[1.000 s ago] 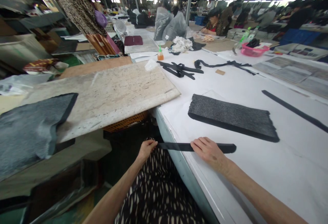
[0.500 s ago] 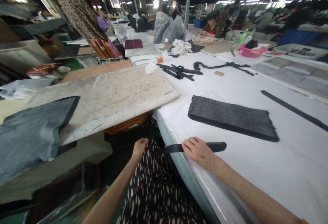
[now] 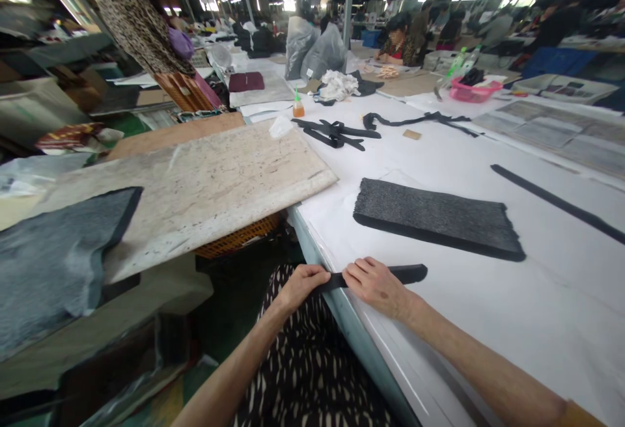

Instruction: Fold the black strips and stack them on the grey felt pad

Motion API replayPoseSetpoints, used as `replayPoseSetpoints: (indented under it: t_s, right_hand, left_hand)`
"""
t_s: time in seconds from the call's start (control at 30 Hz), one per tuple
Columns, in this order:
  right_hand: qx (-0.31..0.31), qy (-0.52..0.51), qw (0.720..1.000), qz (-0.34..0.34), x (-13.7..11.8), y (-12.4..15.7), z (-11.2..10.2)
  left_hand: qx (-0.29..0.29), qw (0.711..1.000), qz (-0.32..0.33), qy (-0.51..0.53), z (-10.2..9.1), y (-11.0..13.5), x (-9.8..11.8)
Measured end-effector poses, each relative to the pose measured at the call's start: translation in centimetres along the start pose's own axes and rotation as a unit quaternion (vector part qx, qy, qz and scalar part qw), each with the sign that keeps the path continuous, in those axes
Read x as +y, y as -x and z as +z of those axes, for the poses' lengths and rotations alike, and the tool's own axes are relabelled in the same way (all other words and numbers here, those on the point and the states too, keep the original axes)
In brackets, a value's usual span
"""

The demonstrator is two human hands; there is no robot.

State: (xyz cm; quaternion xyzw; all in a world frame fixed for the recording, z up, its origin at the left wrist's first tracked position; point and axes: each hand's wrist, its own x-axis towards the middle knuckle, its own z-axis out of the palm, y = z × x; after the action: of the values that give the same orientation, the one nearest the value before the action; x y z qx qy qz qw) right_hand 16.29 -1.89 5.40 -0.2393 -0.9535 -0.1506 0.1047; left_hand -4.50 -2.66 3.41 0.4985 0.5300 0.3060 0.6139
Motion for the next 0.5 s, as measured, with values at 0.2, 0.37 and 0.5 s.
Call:
replayPoseSetpoints:
  t_s: [0.2, 0.37, 0.5]
  right_hand:
    - [0.044, -0.007, 0.999, 0.026, 1.7, 3.5, -0.4]
    - [0.067, -0.006, 0.995, 0.077, 3.2, 6.7, -1.1]
    - [0.046, 0.016, 0.998, 0.043, 2.6, 5.8, -0.9]
  left_hand:
    - [-0.020, 1.000, 0.010, 0.017, -0.1, -0.6, -1.0]
    - [-0.013, 1.000, 0.022, 0.003, -0.2, -1.1, -1.7]
    - [0.005, 0.999, 0.007, -0.039, -1.1, -1.2, -2.5]
